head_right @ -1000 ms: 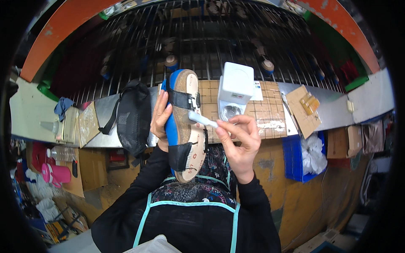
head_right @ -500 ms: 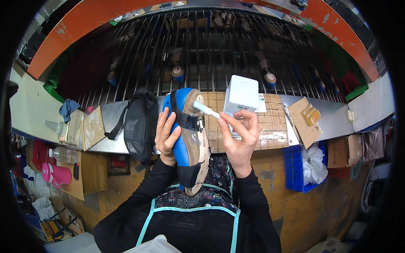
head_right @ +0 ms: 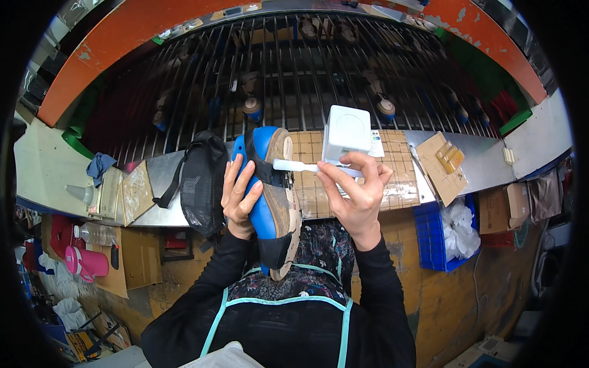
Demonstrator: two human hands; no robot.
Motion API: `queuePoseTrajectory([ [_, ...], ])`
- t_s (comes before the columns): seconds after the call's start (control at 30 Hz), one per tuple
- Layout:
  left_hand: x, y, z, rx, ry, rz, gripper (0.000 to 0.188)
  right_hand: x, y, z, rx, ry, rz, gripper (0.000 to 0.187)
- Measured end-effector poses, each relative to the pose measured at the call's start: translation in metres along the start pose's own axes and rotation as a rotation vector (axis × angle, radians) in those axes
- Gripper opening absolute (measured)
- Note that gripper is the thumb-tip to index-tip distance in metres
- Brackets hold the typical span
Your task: The person holds a blue and brown sandal and repeatedly brushes its sole and straps with a small white brush. The person rotates the sandal to access different areas and continues brushing throughout the clip.
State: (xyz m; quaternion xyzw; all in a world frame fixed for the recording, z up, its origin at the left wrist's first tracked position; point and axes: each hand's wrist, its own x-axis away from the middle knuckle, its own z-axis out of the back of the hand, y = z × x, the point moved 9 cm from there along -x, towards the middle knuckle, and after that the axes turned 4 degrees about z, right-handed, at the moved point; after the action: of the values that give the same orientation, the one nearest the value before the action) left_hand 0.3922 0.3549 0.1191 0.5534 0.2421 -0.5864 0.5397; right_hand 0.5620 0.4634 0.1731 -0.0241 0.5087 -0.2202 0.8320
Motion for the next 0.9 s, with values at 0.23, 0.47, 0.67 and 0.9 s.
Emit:
queuePoseTrajectory([
  [0.23, -0.003, 0.0, -0.002, 0.012, -0.029, -0.026, 0.035, -0.003, 0.014, 0.002, -0.067, 0.018, -0.143, 0.023],
  [0.47, -0.006, 0.001, -0.002, -0.006, -0.033, -0.035, 0.037, -0.007, 0.007, 0.001, -0.064, -0.112, -0.099, 0.021],
  [0.67, -0.008, -0.001, -0.004, 0.015, -0.038, -0.027, 0.039, -0.007, 0.004, 0.002, -0.048, -0.081, -0.012, 0.024],
  [0.9, -0.012, 0.0, -0.005, 0.043, -0.06, -0.011, 0.046, -0.005, -0.002, 0.007, 0.033, -0.046, 0.095, 0.027],
])
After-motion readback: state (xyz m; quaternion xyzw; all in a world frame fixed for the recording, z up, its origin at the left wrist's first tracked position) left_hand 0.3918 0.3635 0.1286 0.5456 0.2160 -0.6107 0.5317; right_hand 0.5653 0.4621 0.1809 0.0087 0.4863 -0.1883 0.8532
